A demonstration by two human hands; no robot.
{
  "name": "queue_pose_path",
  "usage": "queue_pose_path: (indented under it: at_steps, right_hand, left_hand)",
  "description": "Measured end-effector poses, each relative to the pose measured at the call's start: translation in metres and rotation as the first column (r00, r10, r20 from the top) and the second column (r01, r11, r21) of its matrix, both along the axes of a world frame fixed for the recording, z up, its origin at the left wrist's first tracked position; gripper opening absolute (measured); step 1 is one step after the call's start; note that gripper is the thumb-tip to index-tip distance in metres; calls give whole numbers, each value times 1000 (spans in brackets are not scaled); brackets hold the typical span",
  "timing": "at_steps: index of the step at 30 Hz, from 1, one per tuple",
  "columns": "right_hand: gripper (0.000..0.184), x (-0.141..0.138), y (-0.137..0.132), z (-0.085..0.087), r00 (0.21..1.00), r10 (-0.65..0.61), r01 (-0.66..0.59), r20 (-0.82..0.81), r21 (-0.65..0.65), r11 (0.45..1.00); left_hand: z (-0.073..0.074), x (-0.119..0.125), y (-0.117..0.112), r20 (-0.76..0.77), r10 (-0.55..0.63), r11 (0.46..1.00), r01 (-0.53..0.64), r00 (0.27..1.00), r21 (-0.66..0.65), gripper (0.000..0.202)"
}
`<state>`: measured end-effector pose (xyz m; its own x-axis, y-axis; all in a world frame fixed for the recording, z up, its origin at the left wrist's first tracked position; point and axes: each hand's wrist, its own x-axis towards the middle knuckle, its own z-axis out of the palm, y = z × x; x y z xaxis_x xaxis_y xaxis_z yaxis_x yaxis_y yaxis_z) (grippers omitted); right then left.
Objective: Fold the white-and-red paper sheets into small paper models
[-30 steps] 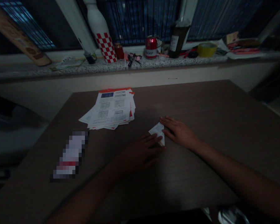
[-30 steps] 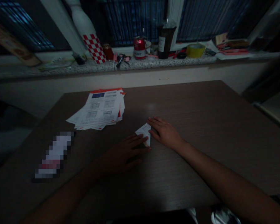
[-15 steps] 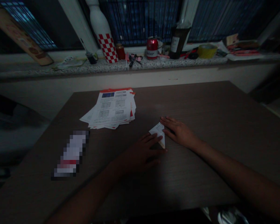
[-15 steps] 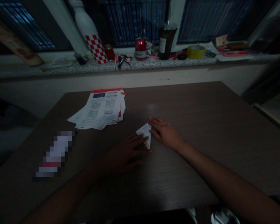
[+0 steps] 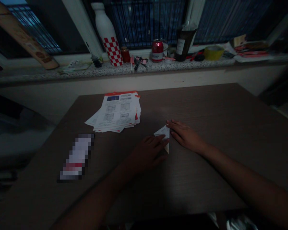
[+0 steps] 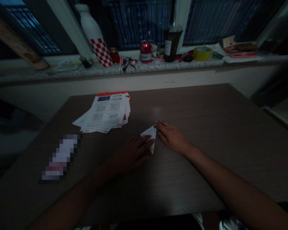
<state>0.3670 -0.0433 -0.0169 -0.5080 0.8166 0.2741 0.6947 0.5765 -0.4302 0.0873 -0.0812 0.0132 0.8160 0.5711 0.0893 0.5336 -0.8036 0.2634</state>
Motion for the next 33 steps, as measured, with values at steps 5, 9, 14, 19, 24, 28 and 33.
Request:
queue_pose_path:
  at_steps: [5, 9, 14, 19, 24, 28, 33]
  right_hand:
    - [44, -1, -6, 8, 1000, 11, -11, 3, 23, 1000]
    - [38, 0, -10, 16, 1000, 27, -27, -12, 50, 998]
    - [33, 1, -10, 17, 1000, 21, -20, -16, 57, 998]
    - [33, -1, -7, 15, 998, 48, -47, -34, 47, 998]
    - [26, -2, -5, 12, 995, 81, -79, -56, 38, 996]
    - [23, -3, -5, 12, 991, 97, -93, -87, 43, 995]
    - [22, -6, -7, 18, 992, 106, -102, -75, 50, 994]
  left_hand:
    - [1, -1, 1, -23, 114, 993, -113, 993, 41, 62]
    - [0, -4, 4, -8, 201, 979, -200, 980, 36, 59]
    - [-2, -6, 7, -4, 224, 974, -224, 975, 41, 55]
    - [-1, -6, 11, 15, 230, 972, -230, 973, 43, 50]
    - [-3, -7, 13, 59, 231, 972, -233, 971, 20, 46]
    - [-6, -7, 14, 78, 228, 973, -231, 970, 22, 39]
    - [-5, -2, 17, 98, 254, 966, -258, 962, 29, 33]
